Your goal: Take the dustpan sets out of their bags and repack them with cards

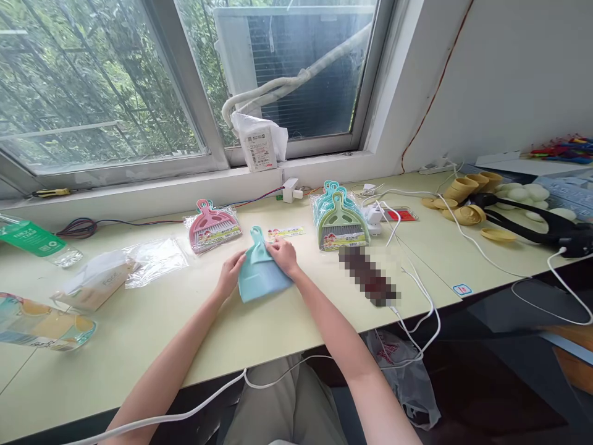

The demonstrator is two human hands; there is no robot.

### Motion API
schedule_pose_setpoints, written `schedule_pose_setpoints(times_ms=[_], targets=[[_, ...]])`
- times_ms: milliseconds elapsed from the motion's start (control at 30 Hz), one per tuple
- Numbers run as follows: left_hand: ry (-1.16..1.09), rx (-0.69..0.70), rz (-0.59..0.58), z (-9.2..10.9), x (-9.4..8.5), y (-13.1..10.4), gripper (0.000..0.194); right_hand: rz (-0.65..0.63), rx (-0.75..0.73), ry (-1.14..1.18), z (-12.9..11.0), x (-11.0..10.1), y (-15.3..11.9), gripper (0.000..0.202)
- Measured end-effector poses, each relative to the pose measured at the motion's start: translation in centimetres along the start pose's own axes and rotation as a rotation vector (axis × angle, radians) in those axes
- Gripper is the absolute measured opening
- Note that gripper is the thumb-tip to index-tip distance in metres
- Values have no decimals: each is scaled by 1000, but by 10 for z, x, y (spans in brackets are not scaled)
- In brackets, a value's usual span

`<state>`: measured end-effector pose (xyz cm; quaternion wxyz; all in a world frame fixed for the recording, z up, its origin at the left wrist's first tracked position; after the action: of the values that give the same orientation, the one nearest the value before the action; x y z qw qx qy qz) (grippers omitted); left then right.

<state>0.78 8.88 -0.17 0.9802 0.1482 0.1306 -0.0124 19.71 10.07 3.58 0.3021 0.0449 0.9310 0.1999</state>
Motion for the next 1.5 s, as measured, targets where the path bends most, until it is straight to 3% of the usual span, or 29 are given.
schedule_pose_setpoints(times_ms=[133, 233, 300, 367, 467, 633, 800, 933, 1000, 1067, 1167, 1267, 1400, 1500], targets=[[-51, -55, 177, -31, -60, 21, 46, 33, 48, 102, 20, -30, 11, 54], [-64, -117, 214, -46, -95, 25, 40, 94, 138, -97, 40, -48, 15, 44], [8, -135, 210, -47, -106, 24, 35, 55, 200, -325, 49, -45, 13, 39], [106, -135, 194, -45, -107, 20, 31, -30, 232, -491, 53, -34, 9, 37], [325, -118, 177, -39, -101, 15, 29, -142, 213, -553, 54, -17, 4, 37], [594, -115, 141, -36, -94, 11, 29, -100, 154, -521, 58, -20, 4, 15], [482, -171, 182, -42, -102, 14, 25, -157, 157, -497, 69, -20, 5, 8], [147, -184, 263, -45, -106, 19, 27, -200, 178, -140, 63, -15, 9, 12], [-39, -192, 285, -44, -99, 18, 31, -240, 149, 114, 51, -7, 10, 19], [-180, -215, 244, -40, -81, 14, 37, -219, 148, 244, 39, -1, 8, 23], [-285, -272, 34, -28, -36, 3, 44, -90, 211, 168, 29, 1, -1, 15], [-287, -251, -172, -10, 2, -8, 48, -7, 209, -65, 17, 3, -10, 10], [-265, -205, -236, 3, 15, -12, 50, 41, 77, -279, 6, 5, -12, 8], [-274, -233, -228, 2, 10, -12, 46, -96, 78, -101, 17, 20, -9, 33]])
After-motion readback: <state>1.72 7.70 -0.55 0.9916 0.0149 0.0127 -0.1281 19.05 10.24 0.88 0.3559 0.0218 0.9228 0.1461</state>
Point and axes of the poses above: each hand's wrist, its own y-axis towards the middle knuckle, its own x-axis out of the palm, z = x × y, the point moved 9 cm from there along y, towards the middle knuckle, and after that the axes turned 7 degrees about -y, right-handed, at the moved point
